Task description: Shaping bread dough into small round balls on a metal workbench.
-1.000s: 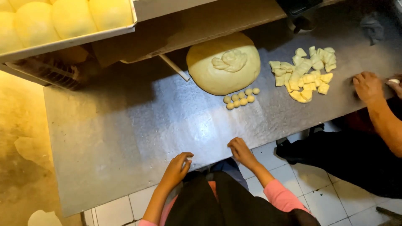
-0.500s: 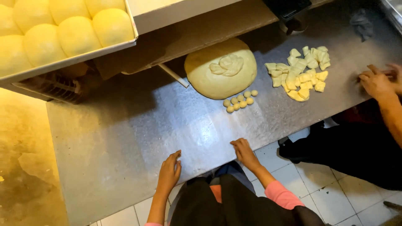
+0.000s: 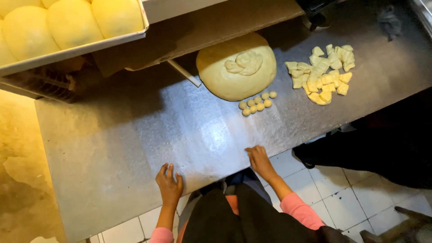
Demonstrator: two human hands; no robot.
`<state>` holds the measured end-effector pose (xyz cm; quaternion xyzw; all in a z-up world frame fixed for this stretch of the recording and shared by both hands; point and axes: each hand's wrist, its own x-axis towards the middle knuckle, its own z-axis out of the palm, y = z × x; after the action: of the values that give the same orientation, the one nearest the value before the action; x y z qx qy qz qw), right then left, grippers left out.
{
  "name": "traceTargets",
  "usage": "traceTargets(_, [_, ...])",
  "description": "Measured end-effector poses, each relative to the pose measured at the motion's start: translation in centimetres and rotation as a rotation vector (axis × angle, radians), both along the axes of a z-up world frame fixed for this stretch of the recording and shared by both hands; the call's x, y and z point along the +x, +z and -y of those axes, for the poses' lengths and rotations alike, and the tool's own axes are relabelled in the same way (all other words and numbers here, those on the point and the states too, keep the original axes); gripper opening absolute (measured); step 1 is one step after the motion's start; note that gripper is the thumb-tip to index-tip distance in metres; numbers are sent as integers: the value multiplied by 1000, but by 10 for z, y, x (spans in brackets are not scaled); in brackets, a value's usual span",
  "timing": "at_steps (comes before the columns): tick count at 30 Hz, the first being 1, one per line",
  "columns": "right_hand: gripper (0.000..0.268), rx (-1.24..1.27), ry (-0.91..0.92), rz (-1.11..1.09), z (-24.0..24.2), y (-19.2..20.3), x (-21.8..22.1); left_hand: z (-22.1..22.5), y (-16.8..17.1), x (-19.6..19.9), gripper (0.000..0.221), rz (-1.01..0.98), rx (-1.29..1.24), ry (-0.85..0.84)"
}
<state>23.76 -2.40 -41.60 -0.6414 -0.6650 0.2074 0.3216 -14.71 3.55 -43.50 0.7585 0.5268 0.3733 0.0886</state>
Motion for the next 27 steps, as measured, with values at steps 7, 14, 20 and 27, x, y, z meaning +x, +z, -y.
traceTargets(7, [26, 65, -178, -102, -52, 26, -29, -1, -1, -2, 59, -17, -95, 12])
traceTargets(14, [26, 48, -72, 108, -13, 3, -9, -5, 8, -1, 54, -2, -140, 4])
traceTargets(20, [37, 8, -249, -44, -46, 10, -18, -4, 6, 0, 52, -56, -168, 32])
traceTargets(27, [75, 200, -149, -412, -19, 17, -2, -3, 6, -1, 52, -69, -191, 31])
